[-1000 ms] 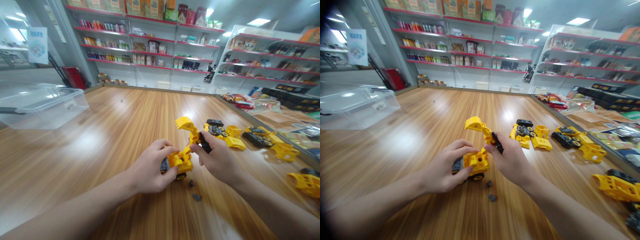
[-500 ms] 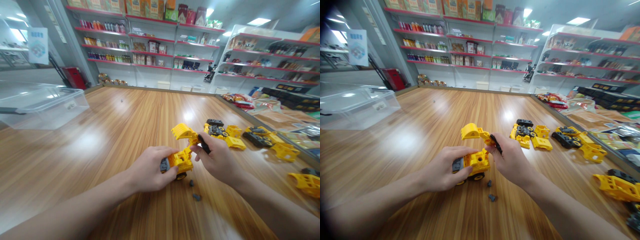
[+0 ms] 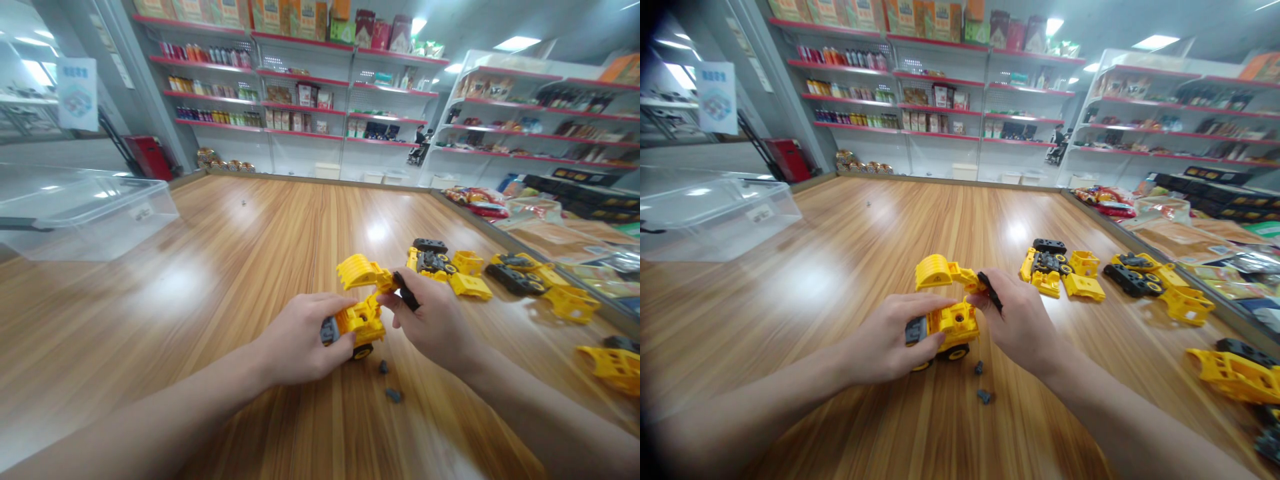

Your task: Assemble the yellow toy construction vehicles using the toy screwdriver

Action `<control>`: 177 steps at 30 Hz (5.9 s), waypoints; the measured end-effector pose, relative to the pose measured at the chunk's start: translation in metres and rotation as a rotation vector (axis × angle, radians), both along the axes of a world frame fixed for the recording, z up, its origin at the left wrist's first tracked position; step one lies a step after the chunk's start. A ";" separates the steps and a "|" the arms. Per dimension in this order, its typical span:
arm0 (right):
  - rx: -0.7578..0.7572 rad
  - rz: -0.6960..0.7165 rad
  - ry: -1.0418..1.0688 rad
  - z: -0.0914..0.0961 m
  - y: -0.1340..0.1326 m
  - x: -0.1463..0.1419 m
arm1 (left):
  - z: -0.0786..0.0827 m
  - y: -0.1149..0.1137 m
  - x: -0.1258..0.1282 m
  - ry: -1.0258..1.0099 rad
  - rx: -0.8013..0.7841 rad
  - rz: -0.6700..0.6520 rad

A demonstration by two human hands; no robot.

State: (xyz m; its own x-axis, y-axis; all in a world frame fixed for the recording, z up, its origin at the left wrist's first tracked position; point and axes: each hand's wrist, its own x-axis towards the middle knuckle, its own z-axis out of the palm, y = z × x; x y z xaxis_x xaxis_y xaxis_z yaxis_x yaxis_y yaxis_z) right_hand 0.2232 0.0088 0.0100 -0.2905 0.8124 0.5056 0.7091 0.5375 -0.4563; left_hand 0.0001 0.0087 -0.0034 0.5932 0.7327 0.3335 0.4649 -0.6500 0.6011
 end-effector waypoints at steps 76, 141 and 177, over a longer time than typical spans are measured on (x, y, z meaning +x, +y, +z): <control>-0.622 0.507 -0.367 -0.005 0.006 0.010 | -0.012 0.020 -0.002 -0.505 -0.726 0.060; -0.831 0.319 0.465 -0.001 -0.011 -0.021 | -0.034 0.010 -0.002 -0.694 -1.385 -0.147; -0.341 0.240 0.041 -0.005 -0.004 -0.007 | -0.025 0.011 0.004 -0.703 -1.178 0.090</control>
